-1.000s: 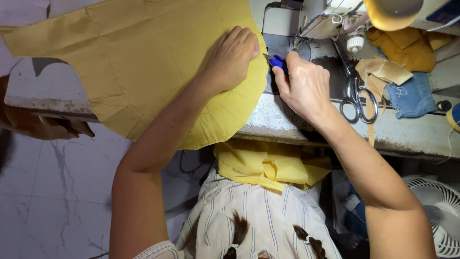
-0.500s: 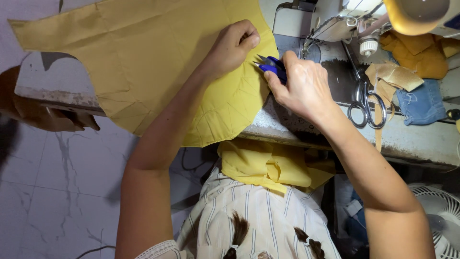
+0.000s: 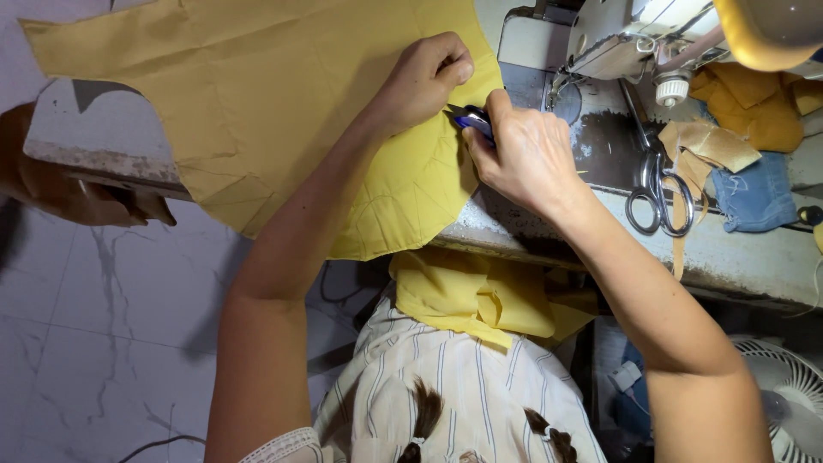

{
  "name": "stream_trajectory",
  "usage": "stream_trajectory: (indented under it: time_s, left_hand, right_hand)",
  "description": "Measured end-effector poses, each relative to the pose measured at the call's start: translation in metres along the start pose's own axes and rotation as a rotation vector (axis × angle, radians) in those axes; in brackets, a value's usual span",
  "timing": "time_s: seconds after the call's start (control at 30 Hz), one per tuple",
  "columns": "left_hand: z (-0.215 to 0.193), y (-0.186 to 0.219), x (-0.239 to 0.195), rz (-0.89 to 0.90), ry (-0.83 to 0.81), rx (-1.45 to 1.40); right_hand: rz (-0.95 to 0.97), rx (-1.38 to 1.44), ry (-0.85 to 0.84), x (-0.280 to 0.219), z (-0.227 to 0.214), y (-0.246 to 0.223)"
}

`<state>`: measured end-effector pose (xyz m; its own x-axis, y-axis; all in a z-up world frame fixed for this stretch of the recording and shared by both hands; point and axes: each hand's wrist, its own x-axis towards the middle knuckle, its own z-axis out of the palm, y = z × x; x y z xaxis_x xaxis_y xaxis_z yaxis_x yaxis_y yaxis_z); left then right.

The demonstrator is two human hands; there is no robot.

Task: Cutting fabric along a pattern and making notches using scissors and snips

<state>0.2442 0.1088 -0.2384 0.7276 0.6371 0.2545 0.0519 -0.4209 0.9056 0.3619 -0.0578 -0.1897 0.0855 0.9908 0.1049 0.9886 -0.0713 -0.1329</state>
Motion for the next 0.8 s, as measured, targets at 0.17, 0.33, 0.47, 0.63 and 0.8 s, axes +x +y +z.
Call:
stream_trajectory:
  time_s: [0.17,0.33,0.47,0.63,0.8]
  left_hand:
    - [-0.003,0.006,-0.003,-0.015,0.0,0.013]
    - [-0.001,-0.002,0.001,-0.015,0.019,0.001]
    - [0.001,-0.021,0.009,0.012,0.147,0.06]
    - [-0.003,-0.013,0.006,-0.003,0.174,0.051]
    - [-0.004,-0.01,0.006,0.008,0.164,0.06]
  right_hand:
    - [-0.088,-0.079,-0.011,0.007,0.003,0.003]
    - [-0.118,-0.056,-0.048,0.011,0.0,0.007]
    - [-0.032,0.006,-0.065,0.014,-0.011,0.006]
    - [0.021,0.036,-0.046,0.024,-0.012,0.001]
    - [-0.01,0.041,0.001,0.027,-0.009,-0.002]
